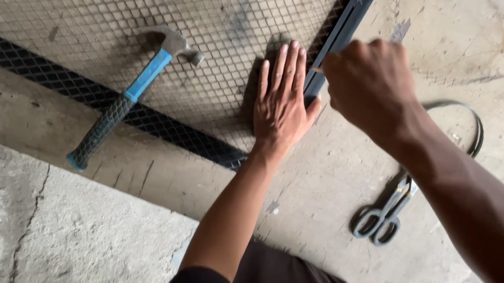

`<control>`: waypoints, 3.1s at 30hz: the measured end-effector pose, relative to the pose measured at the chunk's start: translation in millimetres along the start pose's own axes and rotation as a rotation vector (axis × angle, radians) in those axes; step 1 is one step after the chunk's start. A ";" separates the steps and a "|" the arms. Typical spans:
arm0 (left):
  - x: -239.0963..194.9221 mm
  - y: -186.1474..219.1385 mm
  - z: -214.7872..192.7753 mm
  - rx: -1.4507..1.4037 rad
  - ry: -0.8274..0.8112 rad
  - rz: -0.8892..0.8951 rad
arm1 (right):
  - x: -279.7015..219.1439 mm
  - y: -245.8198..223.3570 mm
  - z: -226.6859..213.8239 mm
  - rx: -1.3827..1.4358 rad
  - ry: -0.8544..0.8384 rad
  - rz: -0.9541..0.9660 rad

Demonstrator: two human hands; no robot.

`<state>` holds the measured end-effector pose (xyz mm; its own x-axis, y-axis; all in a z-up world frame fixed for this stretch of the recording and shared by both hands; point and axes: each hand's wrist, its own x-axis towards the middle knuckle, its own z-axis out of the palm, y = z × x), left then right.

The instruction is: Trimming the edges of a metal mesh screen using tin snips and adjusting the fit with a screwdriver and hammer.

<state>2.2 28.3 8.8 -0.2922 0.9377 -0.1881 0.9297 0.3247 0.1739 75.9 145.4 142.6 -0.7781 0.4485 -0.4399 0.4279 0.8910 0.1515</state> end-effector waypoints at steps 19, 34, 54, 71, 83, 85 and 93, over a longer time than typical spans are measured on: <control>-5.5 -1.0 34.7 -0.135 0.245 0.074 | -35.1 46.4 23.1 0.447 0.055 0.248; -3.3 -0.4 32.5 -0.095 0.211 0.063 | -16.8 29.4 5.6 0.100 0.027 0.058; 11.9 19.0 39.9 -0.269 0.277 -0.037 | -36.3 48.0 11.0 0.419 0.108 0.292; 14.5 20.5 36.8 -0.270 0.445 0.000 | -23.3 63.2 28.4 0.315 0.017 0.207; 13.8 21.5 39.3 -0.230 0.351 -0.003 | -6.2 34.5 0.2 0.021 -0.163 0.046; 15.6 20.6 34.4 -0.201 0.357 0.001 | 6.9 15.9 -6.4 0.183 -0.057 0.107; 16.3 20.3 41.2 -0.293 0.504 0.006 | 11.4 50.4 -13.1 0.088 0.113 0.017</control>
<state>25.5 45.1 -30.5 -0.4241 0.8598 0.2843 0.8518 0.2721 0.4476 82.6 196.3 156.8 -0.8151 0.4727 -0.3348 0.4762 0.8759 0.0774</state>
